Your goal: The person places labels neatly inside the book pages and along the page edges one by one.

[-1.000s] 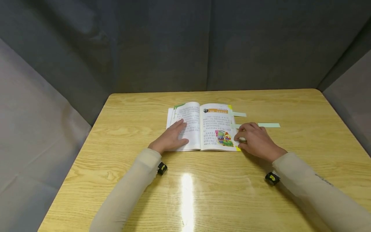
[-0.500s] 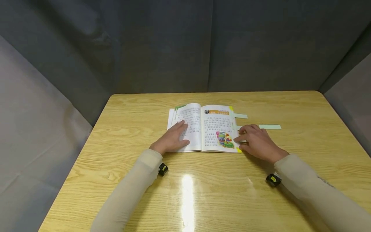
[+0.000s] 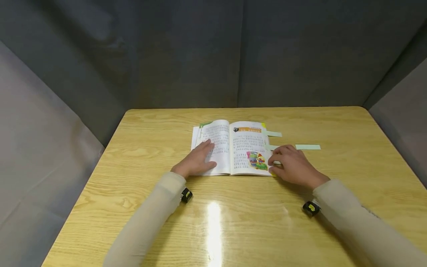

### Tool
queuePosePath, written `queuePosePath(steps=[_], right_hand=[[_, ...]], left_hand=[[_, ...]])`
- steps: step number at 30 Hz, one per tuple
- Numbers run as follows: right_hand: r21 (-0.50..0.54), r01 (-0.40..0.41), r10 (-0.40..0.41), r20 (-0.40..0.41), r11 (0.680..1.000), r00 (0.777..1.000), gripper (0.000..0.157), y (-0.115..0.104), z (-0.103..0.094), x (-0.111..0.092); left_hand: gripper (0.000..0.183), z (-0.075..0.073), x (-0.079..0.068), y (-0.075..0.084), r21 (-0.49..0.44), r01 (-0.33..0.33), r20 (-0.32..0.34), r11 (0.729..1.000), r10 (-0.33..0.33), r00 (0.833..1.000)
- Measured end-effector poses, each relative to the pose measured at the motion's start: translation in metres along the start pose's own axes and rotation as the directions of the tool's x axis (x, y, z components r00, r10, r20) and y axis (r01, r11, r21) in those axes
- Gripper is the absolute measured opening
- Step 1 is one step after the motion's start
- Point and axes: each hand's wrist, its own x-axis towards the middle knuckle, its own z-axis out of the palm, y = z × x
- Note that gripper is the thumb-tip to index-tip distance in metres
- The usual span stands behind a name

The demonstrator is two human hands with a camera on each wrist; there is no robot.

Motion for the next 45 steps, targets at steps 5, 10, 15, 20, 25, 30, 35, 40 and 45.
queuePosePath(steps=[5,10,15,20,25,30,35,40,45], right_hand=[[-0.029,-0.004,0.004,0.015,1.0,1.0,0.022,0.0002,0.0027,-0.0008],[-0.056,-0.003,0.005,0.046,0.998,0.999,0.03,-0.001,0.0037,0.0019],[-0.065,0.01,-0.008,0.039,0.998,0.999,0.027,-0.0017,0.0027,0.0045],[-0.066,0.017,-0.015,0.042,0.998,0.999,0.024,-0.0002,0.0023,0.0039],[-0.057,0.02,-0.019,0.026,0.998,0.999,0.021,0.0004,0.0023,0.0029],[-0.076,0.027,-0.025,0.032,0.997,0.999,0.026,-0.0006,0.0029,0.0022],[-0.103,0.057,-0.054,0.029,0.993,0.998,0.027,-0.0019,0.0025,0.0034],[-0.1,0.084,-0.083,0.01,0.991,0.996,0.021,-0.0019,0.0014,0.0033],[-0.107,0.115,-0.117,-0.012,0.988,0.993,0.017,-0.0012,0.0013,0.0024]], left_hand=[[0.076,0.0015,0.0009,0.0004,0.009,-0.003,0.004,1.0,0.003,1.0],[0.075,0.0012,-0.0001,0.0001,0.012,0.008,0.021,1.0,-0.008,1.0],[0.075,-0.0015,-0.0008,-0.0002,0.015,0.009,0.014,1.0,-0.01,1.0],[0.075,-0.0022,-0.0015,0.0015,0.015,0.015,0.023,1.0,-0.015,1.0],[0.075,-0.0029,-0.0016,0.0026,0.017,0.018,0.026,1.0,-0.018,0.999],[0.075,-0.0038,-0.0012,0.0035,0.014,0.025,0.024,1.0,-0.026,0.999],[0.075,-0.0024,-0.0001,0.0032,0.019,0.03,0.024,0.999,-0.03,0.999],[0.075,-0.001,0.0004,0.0024,0.022,0.026,0.022,0.999,-0.026,0.999],[0.075,-0.0008,0.0009,0.0019,0.028,0.03,0.014,0.999,-0.03,0.999]])
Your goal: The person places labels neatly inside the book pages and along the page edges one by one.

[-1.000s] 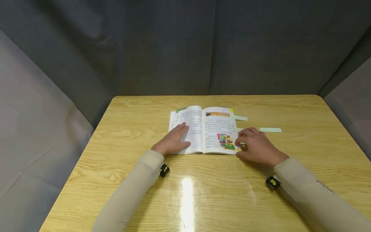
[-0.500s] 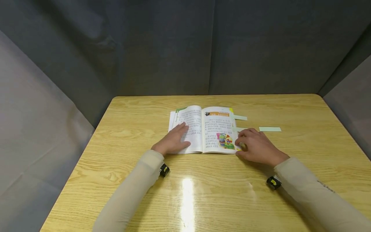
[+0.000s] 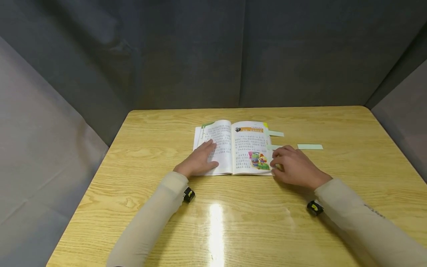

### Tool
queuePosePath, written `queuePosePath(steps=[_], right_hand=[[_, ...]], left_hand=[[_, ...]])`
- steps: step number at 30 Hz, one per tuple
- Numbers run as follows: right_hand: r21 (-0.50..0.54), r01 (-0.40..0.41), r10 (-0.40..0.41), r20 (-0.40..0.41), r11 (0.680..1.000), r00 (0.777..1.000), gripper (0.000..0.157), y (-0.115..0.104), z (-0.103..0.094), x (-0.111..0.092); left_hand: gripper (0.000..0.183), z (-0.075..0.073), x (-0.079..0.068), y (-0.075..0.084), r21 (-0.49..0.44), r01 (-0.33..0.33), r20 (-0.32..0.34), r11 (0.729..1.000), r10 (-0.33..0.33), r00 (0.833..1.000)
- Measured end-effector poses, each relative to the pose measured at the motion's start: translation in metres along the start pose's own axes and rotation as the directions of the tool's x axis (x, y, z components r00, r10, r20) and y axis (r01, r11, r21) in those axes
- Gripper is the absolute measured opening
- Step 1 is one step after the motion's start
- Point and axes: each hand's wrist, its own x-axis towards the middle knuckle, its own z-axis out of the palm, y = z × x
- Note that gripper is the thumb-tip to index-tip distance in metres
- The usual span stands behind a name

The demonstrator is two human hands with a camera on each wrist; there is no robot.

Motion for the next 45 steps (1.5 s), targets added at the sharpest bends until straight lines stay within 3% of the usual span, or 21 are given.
queuePosePath(steps=[9,13,17,24,30,33,35,37,40,42,45], right_hand=[[-0.056,0.026,-0.031,-0.079,0.998,0.996,0.009,-0.006,-0.003,-0.002],[-0.039,-0.014,0.01,-0.087,0.999,0.996,0.009,-0.012,-0.006,-0.004],[0.034,-0.087,0.09,-0.086,0.996,0.992,0.01,-0.017,-0.008,-0.005],[0.192,-0.088,0.134,-0.243,0.978,0.961,0.015,-0.023,-0.01,-0.003],[0.411,-0.102,0.228,-0.271,0.906,0.935,0.046,-0.029,-0.01,0.001],[0.528,-0.095,0.302,-0.321,0.844,0.898,0.049,-0.032,-0.007,0.002],[0.625,-0.081,0.358,-0.332,0.776,0.873,0.044,-0.035,-0.006,0.003],[0.733,-0.078,0.425,-0.301,0.676,0.854,0.036,-0.038,-0.006,0.005],[0.864,-0.095,0.517,-0.205,0.495,0.831,0.024,-0.043,-0.007,0.013],[0.92,-0.101,0.574,-0.148,0.378,0.805,0.024,-0.046,-0.008,0.02],[0.964,-0.074,0.648,-0.112,0.254,0.753,0.028,-0.051,-0.008,0.03]], left_hand=[[0.075,-0.003,-0.002,0.001,-0.01,-0.001,-0.002,1.0,0.001,1.0],[0.075,-0.005,-0.005,0.002,-0.02,0.002,-0.002,1.0,-0.002,1.0],[0.075,-0.005,-0.005,0.002,-0.009,-0.025,-0.021,1.0,0.024,0.999],[0.075,-0.009,-0.004,0.002,0.013,-0.039,-0.031,0.999,0.039,0.999],[0.075,-0.008,-0.003,0.002,0.003,-0.033,-0.028,0.999,0.033,0.999],[0.076,-0.008,-0.003,0.002,-0.005,-0.029,-0.027,1.0,0.029,0.999],[0.076,-0.008,-0.003,0.003,-0.011,-0.027,-0.027,1.0,0.027,0.999],[0.076,-0.009,-0.003,0.003,-0.01,-0.03,-0.029,1.0,0.029,0.999],[0.076,-0.009,-0.004,0.004,-0.01,-0.036,-0.032,0.999,0.036,0.999],[0.076,-0.01,-0.005,0.004,-0.012,-0.039,-0.035,0.999,0.038,0.999],[0.076,-0.01,-0.006,0.004,-0.02,-0.042,-0.04,0.999,0.041,0.998]])
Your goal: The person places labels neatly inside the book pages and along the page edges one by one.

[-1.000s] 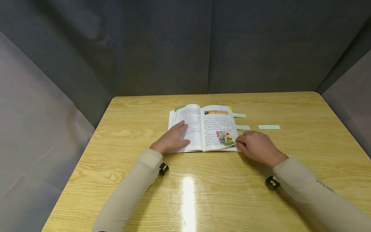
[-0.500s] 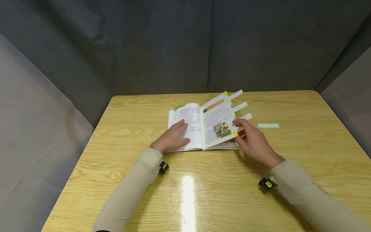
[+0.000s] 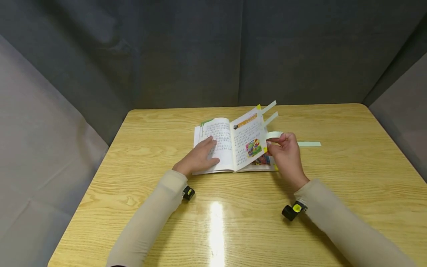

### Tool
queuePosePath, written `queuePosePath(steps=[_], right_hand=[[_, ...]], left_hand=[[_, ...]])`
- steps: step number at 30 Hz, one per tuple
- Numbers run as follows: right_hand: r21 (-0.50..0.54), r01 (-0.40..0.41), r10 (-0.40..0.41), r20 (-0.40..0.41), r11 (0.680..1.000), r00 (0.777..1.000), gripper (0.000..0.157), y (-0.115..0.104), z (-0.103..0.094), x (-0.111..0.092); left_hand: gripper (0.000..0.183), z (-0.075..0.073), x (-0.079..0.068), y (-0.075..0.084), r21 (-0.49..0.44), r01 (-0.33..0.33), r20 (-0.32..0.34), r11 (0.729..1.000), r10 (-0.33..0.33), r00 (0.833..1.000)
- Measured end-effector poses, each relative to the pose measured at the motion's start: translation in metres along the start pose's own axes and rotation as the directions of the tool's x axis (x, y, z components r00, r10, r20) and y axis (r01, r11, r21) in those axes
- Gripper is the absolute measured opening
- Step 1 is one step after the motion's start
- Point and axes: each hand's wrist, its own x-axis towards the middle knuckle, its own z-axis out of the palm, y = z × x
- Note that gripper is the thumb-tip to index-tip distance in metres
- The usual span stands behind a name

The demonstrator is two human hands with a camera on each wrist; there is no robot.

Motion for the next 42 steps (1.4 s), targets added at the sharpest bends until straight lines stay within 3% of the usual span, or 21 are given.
queuePosePath(steps=[2,4,7,9,14,18,21,24,28,32,36,37,39,40,42], right_hand=[[0.068,-0.006,0.009,-0.049,0.998,0.999,0.034,0.0,0.006,0.003],[0.109,-0.006,0.014,-0.074,0.994,0.997,0.05,0.0,0.01,0.006],[0.12,-0.036,0.041,-0.045,0.992,0.998,0.072,-0.002,0.014,0.01],[0.06,-0.066,0.066,0.002,0.996,0.998,0.073,-0.002,0.016,0.013],[-0.221,-0.073,0.105,0.138,0.973,0.985,0.046,0.008,0.02,0.021],[-0.424,0.054,0.08,0.291,0.904,0.953,0.044,0.02,0.023,0.022],[-0.504,0.212,0.021,0.417,0.837,0.909,0.052,0.025,0.028,0.02],[-0.545,0.36,-0.03,0.521,0.757,0.853,0.059,0.027,0.033,0.017],[-0.59,0.492,-0.041,0.613,0.64,0.789,0.067,0.026,0.038,0.011],[-0.626,0.55,-0.046,0.636,0.552,0.77,0.074,0.026,0.041,0.008],[-0.637,0.582,-0.061,0.647,0.506,0.76,0.075,0.026,0.04,0.008],[-0.639,0.591,-0.067,0.649,0.493,0.758,0.072,0.026,0.04,0.009],[-0.642,0.601,-0.074,0.652,0.477,0.755,0.065,0.025,0.04,0.011],[-0.644,0.605,-0.075,0.653,0.469,0.754,0.062,0.026,0.04,0.011],[-0.65,0.606,-0.062,0.657,0.459,0.752,0.063,0.027,0.041,0.013]], left_hand=[[0.076,0.0,0.0,0.0,-0.002,-0.004,-0.004,1.0,0.004,1.0],[0.075,0.0,0.0,0.0,0.001,-0.009,-0.009,1.0,0.009,1.0],[0.075,0.001,0.0,0.0,0.014,-0.007,-0.022,1.0,0.008,1.0],[0.075,0.001,0.0,0.001,0.035,-0.004,-0.034,0.999,0.005,0.999],[0.074,0.0,-0.001,0.003,0.034,-0.016,-0.082,0.999,0.018,0.996],[0.068,-0.002,-0.004,0.007,0.004,-0.06,-0.152,0.998,0.06,0.987],[0.06,-0.003,-0.011,0.01,0.028,-0.118,-0.209,0.993,0.121,0.97],[0.049,-0.004,-0.023,0.014,0.079,-0.181,-0.265,0.98,0.196,0.944],[0.031,-0.004,-0.044,0.031,0.16,-0.275,-0.341,0.948,0.315,0.886],[0.014,-0.003,-0.063,0.058,0.292,-0.308,-0.403,0.905,0.409,0.819],[0.011,-0.003,-0.069,0.087,0.393,-0.315,-0.456,0.864,0.481,0.749],[0.011,-0.003,-0.067,0.092,0.408,-0.319,-0.459,0.855,0.494,0.738],[0.011,0.0,-0.057,0.096,0.453,-0.301,-0.448,0.839,0.506,0.737],[0.013,0.002,-0.051,0.096,0.48,-0.279,-0.432,0.832,0.501,0.75],[0.023,0.008,-0.037,0.09,0.507,-0.212,-0.392,0.835,0.443,0.806]])
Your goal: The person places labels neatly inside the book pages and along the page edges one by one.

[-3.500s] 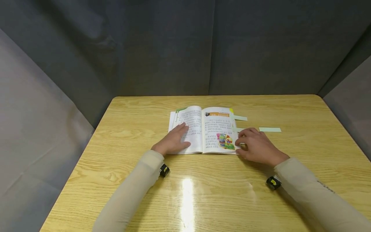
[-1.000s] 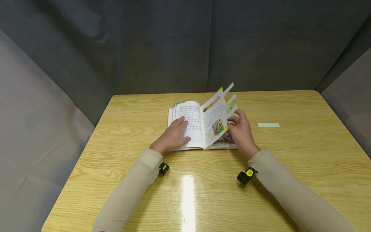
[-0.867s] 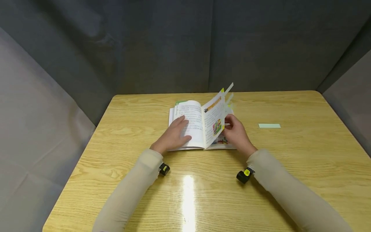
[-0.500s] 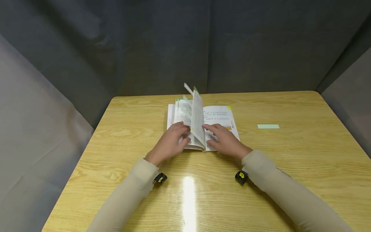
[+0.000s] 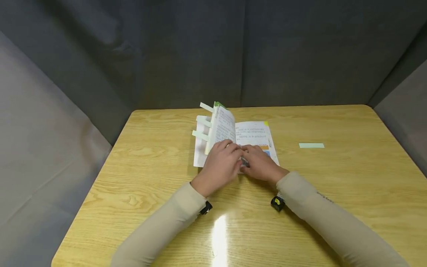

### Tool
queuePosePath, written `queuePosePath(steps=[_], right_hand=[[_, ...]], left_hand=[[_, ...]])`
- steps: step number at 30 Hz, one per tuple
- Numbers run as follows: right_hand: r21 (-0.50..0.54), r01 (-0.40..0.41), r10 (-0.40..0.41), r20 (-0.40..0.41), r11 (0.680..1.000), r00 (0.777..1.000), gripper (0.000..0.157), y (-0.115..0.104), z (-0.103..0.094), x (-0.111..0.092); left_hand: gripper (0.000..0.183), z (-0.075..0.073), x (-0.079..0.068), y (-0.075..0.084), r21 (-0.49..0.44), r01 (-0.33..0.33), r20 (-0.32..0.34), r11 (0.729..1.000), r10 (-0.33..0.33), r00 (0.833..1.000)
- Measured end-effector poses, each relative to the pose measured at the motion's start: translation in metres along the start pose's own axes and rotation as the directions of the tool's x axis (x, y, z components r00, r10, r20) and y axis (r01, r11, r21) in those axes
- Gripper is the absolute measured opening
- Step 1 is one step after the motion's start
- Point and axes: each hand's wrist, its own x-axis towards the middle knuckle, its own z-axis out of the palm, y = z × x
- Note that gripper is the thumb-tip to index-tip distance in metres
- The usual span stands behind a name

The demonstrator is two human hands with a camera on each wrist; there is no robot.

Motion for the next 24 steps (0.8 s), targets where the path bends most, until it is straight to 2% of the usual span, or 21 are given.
queuePosePath(steps=[1,3,6,8,10,14,19,24], right_hand=[[0.001,-0.001,0.001,0.012,1.0,1.0,0.065,0.0,0.0,0.0],[0.016,0.003,-0.004,0.046,1.0,0.999,0.074,0.001,0.0,0.001],[0.038,-0.008,0.004,0.09,0.999,0.996,0.079,0.007,-0.001,-0.001],[0.017,-0.035,0.033,0.098,0.999,0.995,0.072,0.012,-0.003,-0.005],[-0.032,-0.063,0.065,0.093,0.998,0.994,0.063,0.018,-0.004,-0.01],[-0.121,-0.063,0.074,0.082,0.991,0.994,0.052,0.026,-0.008,-0.022],[-0.181,-0.023,0.041,0.099,0.983,0.994,0.051,0.023,-0.008,-0.031],[-0.204,-0.01,0.031,0.101,0.979,0.994,0.052,0.02,-0.01,-0.037]], left_hand=[[0.027,0.007,0.001,-0.004,0.031,0.031,0.054,0.999,-0.033,0.998],[0.037,0.02,0.0,-0.011,0.062,0.103,0.172,0.993,-0.112,0.979],[0.049,0.032,-0.006,-0.02,0.05,0.222,0.321,0.974,-0.226,0.92],[0.053,0.036,-0.009,-0.024,0.003,0.293,0.388,0.956,-0.271,0.881],[0.058,0.038,-0.011,-0.028,-0.047,0.341,0.439,0.939,-0.287,0.851],[0.063,0.037,-0.01,-0.035,-0.078,0.361,0.512,0.929,-0.273,0.814],[0.059,0.033,-0.011,-0.042,-0.096,0.343,0.564,0.934,-0.233,0.792],[0.062,0.028,-0.014,-0.048,-0.141,0.322,0.581,0.936,-0.185,0.793]])
